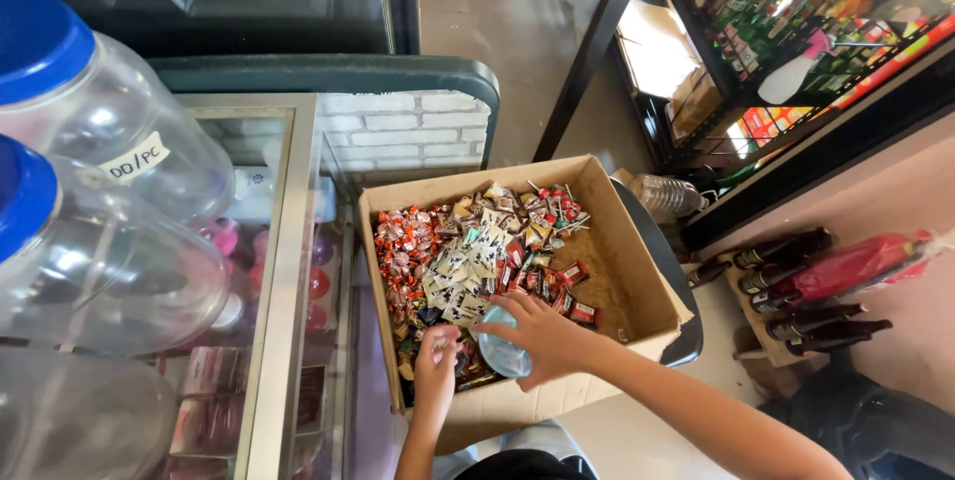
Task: Sort various types of individual candies from a large box into plastic storage jars.
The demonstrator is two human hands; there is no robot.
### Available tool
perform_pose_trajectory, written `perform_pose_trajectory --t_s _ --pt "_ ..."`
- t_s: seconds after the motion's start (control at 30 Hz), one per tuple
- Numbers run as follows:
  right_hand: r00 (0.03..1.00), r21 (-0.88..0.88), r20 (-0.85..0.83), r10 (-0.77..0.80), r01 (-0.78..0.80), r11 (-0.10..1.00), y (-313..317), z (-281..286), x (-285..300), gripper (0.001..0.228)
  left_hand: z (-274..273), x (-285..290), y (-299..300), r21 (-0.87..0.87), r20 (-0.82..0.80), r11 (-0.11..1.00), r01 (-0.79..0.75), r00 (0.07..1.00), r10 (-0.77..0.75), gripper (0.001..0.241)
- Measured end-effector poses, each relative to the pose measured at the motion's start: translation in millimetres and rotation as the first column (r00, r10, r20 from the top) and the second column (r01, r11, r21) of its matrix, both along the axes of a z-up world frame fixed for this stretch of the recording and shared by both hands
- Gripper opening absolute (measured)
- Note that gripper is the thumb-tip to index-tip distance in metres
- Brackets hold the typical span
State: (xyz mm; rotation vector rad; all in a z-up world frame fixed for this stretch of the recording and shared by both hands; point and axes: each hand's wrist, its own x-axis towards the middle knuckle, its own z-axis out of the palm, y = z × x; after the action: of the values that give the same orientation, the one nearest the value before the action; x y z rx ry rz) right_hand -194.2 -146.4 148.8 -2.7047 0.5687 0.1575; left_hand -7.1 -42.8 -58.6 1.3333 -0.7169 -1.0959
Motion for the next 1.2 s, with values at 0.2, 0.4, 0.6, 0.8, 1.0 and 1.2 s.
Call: perform_pose_trajectory --t_s 0.2,0.4,0.6,0.8,1.0,1.2 --pt "1.0 -0.2 -0.005 0.003 -0.004 0.98 10 -22 1 0.113 5 7 1 0.029 -0.014 0.999 -0.03 0.999 0.031 0.021" --pt "0.999 -0.116 -0.026 -0.046 0.043 0.992 -2 -16 2 0.116 -3 10 0 0.028 -0.061 0.999 -0.026 0.998 0.028 0.023" --pt "0.974 -0.017 0.145 -0.173 0.177 0.984 -14 58 0 0.102 -40 13 -16 0.036 -0.129 0.997 -0.062 0.989 0.066 0.039" --pt "0.927 0.123 0.294 -0.232 0.204 0.971 -13 175 -5 0.105 144 5 -23 -0.069 -0.753 0.971 0.229 0.627 -0.202 0.08" --pt "0.916 0.125 0.35 -0.195 0.16 0.979 -8 205 -9 0.102 188 4 -35 -0.365 -0.81 0.889 0.277 0.377 -0.45 0.076" --pt "0.803 0.086 0.577 -0.147 0.12 0.989 -19 168 -23 0.092 213 -9 -34 -0.25 -0.832 0.955 0.162 0.469 -0.297 0.066"
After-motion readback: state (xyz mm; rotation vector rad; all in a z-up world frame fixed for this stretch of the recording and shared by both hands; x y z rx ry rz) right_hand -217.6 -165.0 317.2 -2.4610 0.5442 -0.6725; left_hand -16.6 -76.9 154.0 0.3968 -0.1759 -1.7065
